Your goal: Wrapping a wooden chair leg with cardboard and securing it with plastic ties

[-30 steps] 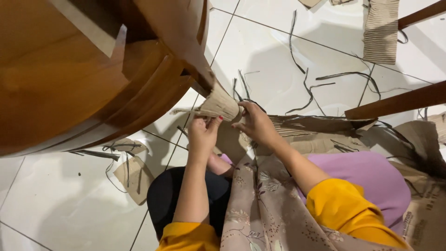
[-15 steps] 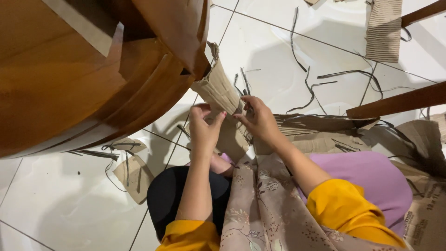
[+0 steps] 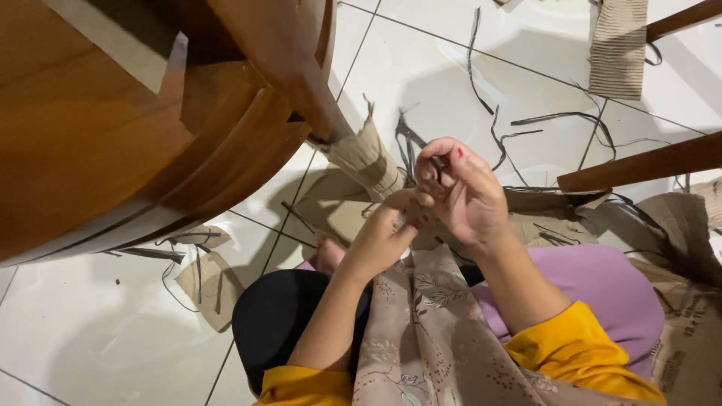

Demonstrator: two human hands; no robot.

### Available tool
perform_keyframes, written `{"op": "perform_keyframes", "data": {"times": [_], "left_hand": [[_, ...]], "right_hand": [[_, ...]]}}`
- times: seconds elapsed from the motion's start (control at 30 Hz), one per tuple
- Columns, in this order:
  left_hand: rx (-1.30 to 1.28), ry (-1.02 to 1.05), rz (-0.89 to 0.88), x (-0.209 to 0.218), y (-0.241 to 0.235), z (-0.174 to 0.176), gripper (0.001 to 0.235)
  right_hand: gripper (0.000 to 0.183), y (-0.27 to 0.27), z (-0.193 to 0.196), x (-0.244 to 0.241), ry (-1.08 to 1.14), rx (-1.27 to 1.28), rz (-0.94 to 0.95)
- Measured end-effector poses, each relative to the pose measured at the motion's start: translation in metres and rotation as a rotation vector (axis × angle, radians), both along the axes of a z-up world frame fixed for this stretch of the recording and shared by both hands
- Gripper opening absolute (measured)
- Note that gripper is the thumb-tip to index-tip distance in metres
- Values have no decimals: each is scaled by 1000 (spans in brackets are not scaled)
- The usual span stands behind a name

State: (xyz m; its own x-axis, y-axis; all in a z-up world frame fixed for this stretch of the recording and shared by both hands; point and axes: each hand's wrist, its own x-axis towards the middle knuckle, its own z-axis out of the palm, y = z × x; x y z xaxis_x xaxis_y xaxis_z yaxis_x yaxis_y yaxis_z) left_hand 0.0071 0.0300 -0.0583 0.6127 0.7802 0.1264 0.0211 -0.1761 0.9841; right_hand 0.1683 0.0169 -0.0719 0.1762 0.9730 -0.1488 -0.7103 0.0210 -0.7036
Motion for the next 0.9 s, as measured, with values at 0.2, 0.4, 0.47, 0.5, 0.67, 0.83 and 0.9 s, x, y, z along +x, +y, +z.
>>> {"op": "perform_keyframes", "data": {"times": [0.2, 0.4, 0.47, 0.5, 0.67, 0.83, 0.9], "left_hand": [[-104, -73, 205, -12, 9, -52, 13], [-130, -277, 225, -5, 23, -7, 18], [-101, -263, 224, -8, 26, -13, 17], [-74, -249, 223, -10, 27, -16, 17], [-55, -278, 292, -12, 32, -8, 19], [-81, -275, 379, -22, 41, -6, 23], [-40, -263, 428, -25, 44, -4, 20]], "right_hand": [[67, 11, 9, 8, -303, 229, -40], [93, 4, 20, -4, -413, 171, 248], [89, 11, 2, -8, -489, 170, 244], [86, 14, -7, -10, -565, 167, 240], [76, 19, -29, -16, -620, 120, 161], [59, 17, 3, -9, -775, -10, 123], [45, 16, 6, 1, -911, -4, 89]]}}
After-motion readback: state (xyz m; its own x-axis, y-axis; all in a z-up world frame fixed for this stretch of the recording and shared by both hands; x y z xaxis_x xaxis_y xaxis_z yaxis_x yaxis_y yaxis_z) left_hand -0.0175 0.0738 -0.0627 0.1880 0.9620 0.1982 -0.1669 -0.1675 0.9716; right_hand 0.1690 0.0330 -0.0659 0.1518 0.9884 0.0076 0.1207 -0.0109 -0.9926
